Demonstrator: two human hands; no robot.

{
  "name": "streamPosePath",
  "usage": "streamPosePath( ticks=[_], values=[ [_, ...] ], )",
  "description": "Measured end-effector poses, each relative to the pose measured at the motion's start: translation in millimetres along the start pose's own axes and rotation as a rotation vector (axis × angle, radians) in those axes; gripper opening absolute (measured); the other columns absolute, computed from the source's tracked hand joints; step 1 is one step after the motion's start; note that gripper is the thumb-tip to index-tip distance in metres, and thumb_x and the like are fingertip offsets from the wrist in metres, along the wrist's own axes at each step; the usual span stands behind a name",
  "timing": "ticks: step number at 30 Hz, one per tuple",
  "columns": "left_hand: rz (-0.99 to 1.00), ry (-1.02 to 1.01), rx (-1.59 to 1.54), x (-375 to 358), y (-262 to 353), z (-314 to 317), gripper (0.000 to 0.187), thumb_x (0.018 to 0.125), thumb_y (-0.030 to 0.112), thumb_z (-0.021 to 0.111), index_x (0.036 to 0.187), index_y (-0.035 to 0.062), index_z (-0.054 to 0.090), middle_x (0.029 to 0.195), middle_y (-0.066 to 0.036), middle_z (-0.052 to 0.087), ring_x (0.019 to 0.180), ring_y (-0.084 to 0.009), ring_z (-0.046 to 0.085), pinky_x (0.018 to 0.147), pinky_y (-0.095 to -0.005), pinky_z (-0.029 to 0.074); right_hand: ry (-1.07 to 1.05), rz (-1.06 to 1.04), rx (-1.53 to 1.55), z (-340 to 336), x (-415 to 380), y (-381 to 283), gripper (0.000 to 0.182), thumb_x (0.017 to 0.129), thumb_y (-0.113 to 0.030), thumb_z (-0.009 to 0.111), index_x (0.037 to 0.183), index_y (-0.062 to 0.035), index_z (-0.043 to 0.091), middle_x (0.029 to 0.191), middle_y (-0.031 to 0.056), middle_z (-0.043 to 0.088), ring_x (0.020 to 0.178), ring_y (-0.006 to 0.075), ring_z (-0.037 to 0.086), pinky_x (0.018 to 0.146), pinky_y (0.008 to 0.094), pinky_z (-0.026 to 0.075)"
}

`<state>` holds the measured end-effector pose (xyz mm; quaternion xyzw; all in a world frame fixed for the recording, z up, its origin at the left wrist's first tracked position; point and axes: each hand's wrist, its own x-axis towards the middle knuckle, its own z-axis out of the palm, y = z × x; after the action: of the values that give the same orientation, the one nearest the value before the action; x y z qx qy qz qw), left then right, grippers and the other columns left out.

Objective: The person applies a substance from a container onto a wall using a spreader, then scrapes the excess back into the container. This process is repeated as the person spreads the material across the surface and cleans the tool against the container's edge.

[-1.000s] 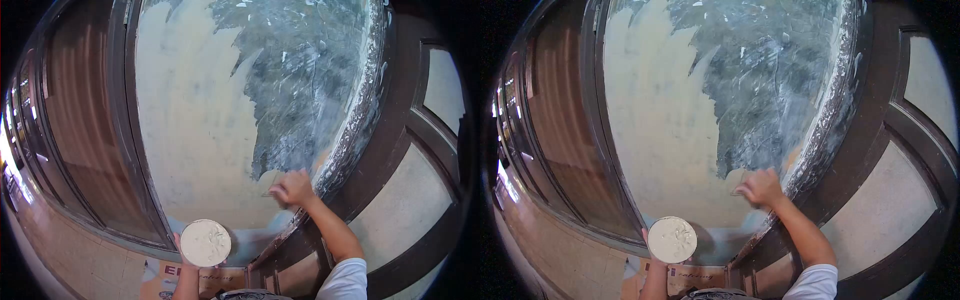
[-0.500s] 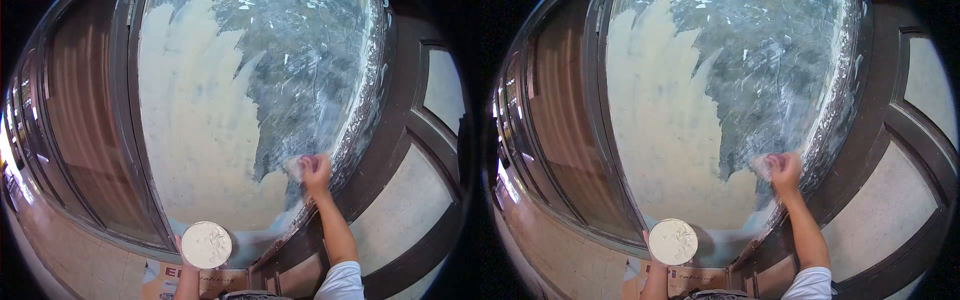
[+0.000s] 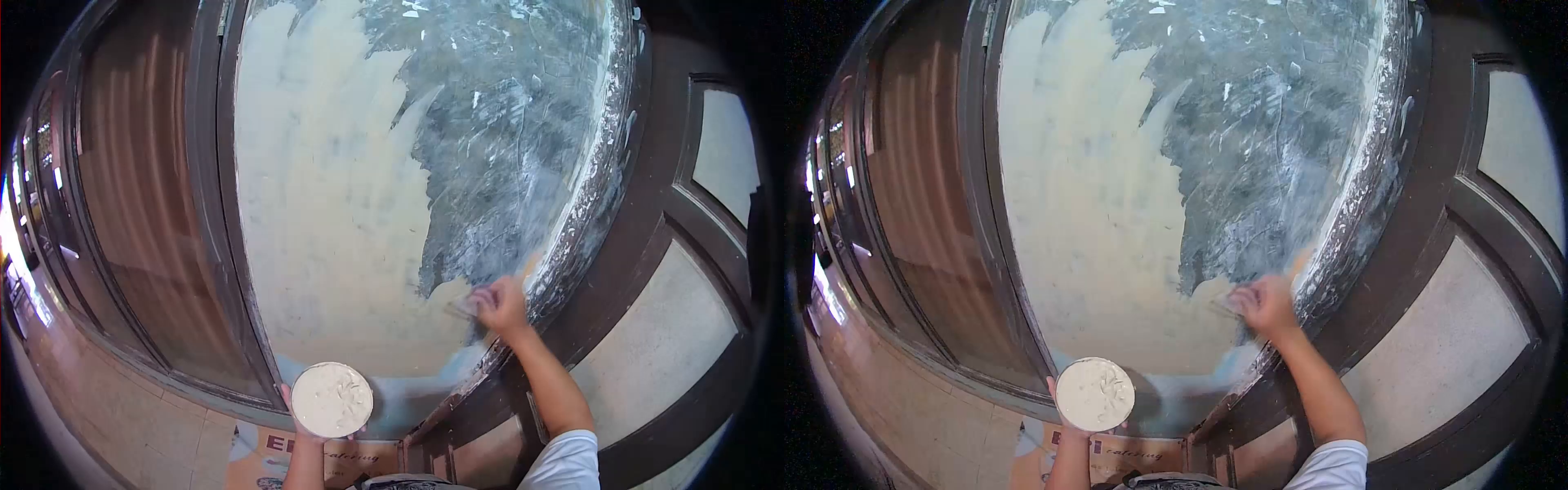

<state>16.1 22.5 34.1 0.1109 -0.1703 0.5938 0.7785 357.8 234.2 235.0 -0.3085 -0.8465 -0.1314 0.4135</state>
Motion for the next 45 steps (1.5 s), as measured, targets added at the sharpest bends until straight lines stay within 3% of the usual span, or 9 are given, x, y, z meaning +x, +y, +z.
streamPosePath(
  ticks=[5, 9, 11, 17, 23, 31, 34, 37, 45],
  values=[
    [0.055, 0.143, 0.044, -8, 2, -2, 0.111, 0.076, 0.095, 0.043, 0.152, 0.0138, 0.042, 0.145, -0.029, 0.05, 0.097, -0.0666, 0.061, 0.053, -0.074, 0.054, -0.327, -0.138, -0.45, -11, 33, -26, 0.043, 0.096, -0.04, 0.07, 0.111, -0.0009, 0.062, 0.084, 0.0137, 0.068, 0.084, 0.0285, 0.069, 0.073, 0.0423, 0.052],
    [0.066, 0.084, 0.05, -2, -6, 9, 0.111, 0.076, 0.095, 0.044, 0.152, 0.014, 0.041, 0.145, -0.031, 0.049, 0.098, -0.0678, 0.06, 0.057, -0.0753, 0.056, 0.874, 0.413, 0.209, -17, 50, -21, 0.044, 0.096, -0.047, 0.066, 0.081, -0.0062, 0.07, 0.078, 0.0153, 0.065, 0.074, 0.0369, 0.061, 0.065, 0.0472, 0.046],
    [0.09, 0.125, 0.059, -5, -5, 6, 0.112, 0.076, 0.095, 0.044, 0.153, 0.0141, 0.04, 0.145, -0.032, 0.049, 0.098, -0.0685, 0.059, 0.06, -0.0752, 0.057, -0.364, -0.098, -0.13, -25, 33, -40, 0.039, 0.097, -0.036, 0.072, 0.094, 0.0016, 0.061, 0.084, 0.017, 0.063, 0.074, 0.0339, 0.061, 0.07, 0.0433, 0.05],
    [0.046, 0.074, 0.045, -10, 0, -2, 0.113, 0.075, 0.096, 0.043, 0.154, 0.016, 0.039, 0.146, -0.031, 0.048, 0.099, -0.0691, 0.059, 0.059, -0.0738, 0.057, 0.644, 0.312, 0.146, -12, 53, -14, 0.037, 0.092, -0.043, 0.072, 0.084, -0.0085, 0.062, 0.08, 0.0098, 0.062, 0.072, 0.0298, 0.06, 0.062, 0.0423, 0.042],
    [0.09, 0.12, 0.045, -4, -10, 3, 0.111, 0.075, 0.096, 0.042, 0.153, 0.0166, 0.04, 0.147, -0.03, 0.048, 0.1, -0.068, 0.06, 0.056, -0.0739, 0.056, -0.074, -0.508, -0.317, 13, -5, -22, 0.03, 0.095, -0.029, 0.073, 0.082, -0.0049, 0.061, 0.081, 0.0109, 0.064, 0.076, 0.0283, 0.063, 0.066, 0.0423, 0.047],
    [0.096, 0.128, 0.002, -4, -9, 3, 0.107, 0.079, 0.094, 0.04, 0.152, 0.0159, 0.044, 0.15, -0.025, 0.048, 0.115, -0.0624, 0.057, 0.072, -0.0826, 0.05, 0.461, 0.233, 0.15, 4, 11, 12, 0.036, 0.09, -0.044, 0.074, 0.086, -0.0084, 0.067, 0.079, 0.0067, 0.066, 0.077, 0.0253, 0.064, 0.064, 0.0399, 0.044],
    [0.09, 0.153, -0.011, -6, -10, 3, 0.107, 0.079, 0.094, 0.043, 0.152, 0.0153, 0.044, 0.151, -0.025, 0.048, 0.116, -0.0619, 0.056, 0.073, -0.0832, 0.049, -0.714, -0.2, -0.476, -16, 19, -30, 0.021, 0.095, -0.017, 0.073, 0.092, -0.0022, 0.058, 0.082, 0.0063, 0.063, 0.073, 0.0155, 0.062, 0.072, 0.0335, 0.05],
    [0.09, 0.126, 0.041, -6, -9, 4, 0.107, 0.078, 0.094, 0.043, 0.153, 0.0172, 0.043, 0.151, -0.025, 0.047, 0.118, -0.062, 0.055, 0.073, -0.0829, 0.049, 0.52, 0.293, 0.213, -17, 37, 14, 0.041, 0.089, -0.045, 0.074, 0.088, -0.005, 0.066, 0.081, 0.0082, 0.067, 0.073, 0.0293, 0.068, 0.058, 0.0437, 0.045],
    [0.177, 0.222, 0.1, -9, 0, -22, 0.107, 0.078, 0.094, 0.043, 0.152, 0.0174, 0.043, 0.15, -0.025, 0.047, 0.119, -0.0624, 0.054, 0.072, -0.0831, 0.049, -0.203, -0.493, -0.303, -12, 23, -1, 0.03, 0.093, -0.036, 0.072, 0.085, -0.0077, 0.063, 0.073, 0.007, 0.059, 0.073, 0.0282, 0.059, 0.073, 0.0424, 0.045]
  ],
)
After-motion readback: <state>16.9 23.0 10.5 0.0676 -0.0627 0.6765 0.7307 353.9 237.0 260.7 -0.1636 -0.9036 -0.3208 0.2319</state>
